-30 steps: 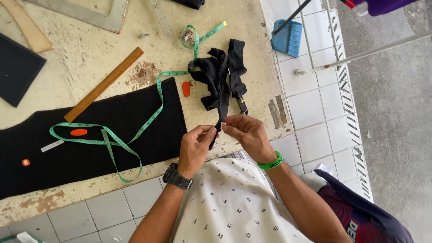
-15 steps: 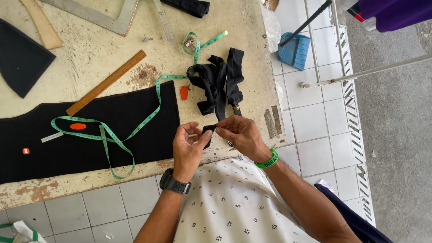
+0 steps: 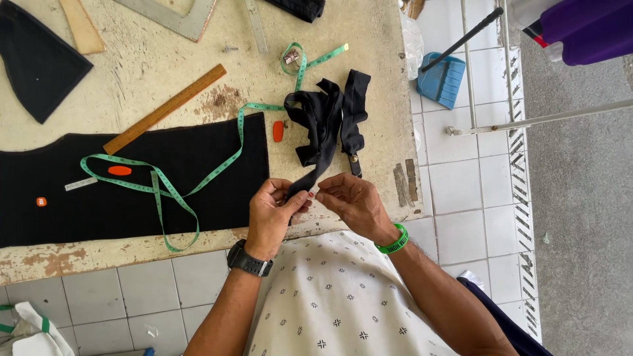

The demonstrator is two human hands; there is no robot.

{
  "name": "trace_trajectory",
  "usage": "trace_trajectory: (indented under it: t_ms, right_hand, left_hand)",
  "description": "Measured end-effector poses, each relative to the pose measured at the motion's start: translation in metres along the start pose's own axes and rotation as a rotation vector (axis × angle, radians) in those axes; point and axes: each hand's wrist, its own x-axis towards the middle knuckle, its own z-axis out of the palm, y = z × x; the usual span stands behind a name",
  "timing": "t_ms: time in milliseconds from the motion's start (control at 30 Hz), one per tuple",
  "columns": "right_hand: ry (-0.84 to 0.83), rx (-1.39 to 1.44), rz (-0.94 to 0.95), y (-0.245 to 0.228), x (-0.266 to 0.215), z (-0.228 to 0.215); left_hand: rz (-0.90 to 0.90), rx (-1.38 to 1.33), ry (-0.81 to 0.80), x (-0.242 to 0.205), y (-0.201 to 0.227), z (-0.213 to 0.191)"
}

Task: The person uses shears to trim a small piece of black fabric on a workbench. They then pick up a larger piece of black fabric, fold it, and continue trimming the edges with the shears.

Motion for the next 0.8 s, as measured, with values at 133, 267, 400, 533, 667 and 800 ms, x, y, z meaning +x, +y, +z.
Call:
trace_trajectory:
  t_ms: [133,267,400,533,667,800]
  right_hand:
    - [0.087,-0.135,0.011,0.051,0.010,-0.031]
    - [0.342,-0.762,-0.206,0.096,0.036,-0.045]
    - [0.346,-0.861,-0.201,0.062,0.057,-0.026]
    - [0.316,-0.894,-0.147,0.108,0.080,-0.056]
    - [0.039,-1.010,0.115,0.068,0.028,-0.086]
    - [-0.264,-0.597,0.361,-0.020,-0.029,-0.103]
  left_hand:
    - [0.064,0.082,0.075,-0.001,0.001,-0.007]
    - [0.278,0.154,0.044,-0.004,0.009,-0.012]
    - [0.395,0.266,0.063,-0.015,0.041,-0.012]
    - [0.500,0.278,0.064,-0.014,0.067,-0.006]
    - [0.371,0.336,0.062,-0.001,0.051,-0.007]
    - [0.251,0.242,0.038,0.017,0.027,-0.006]
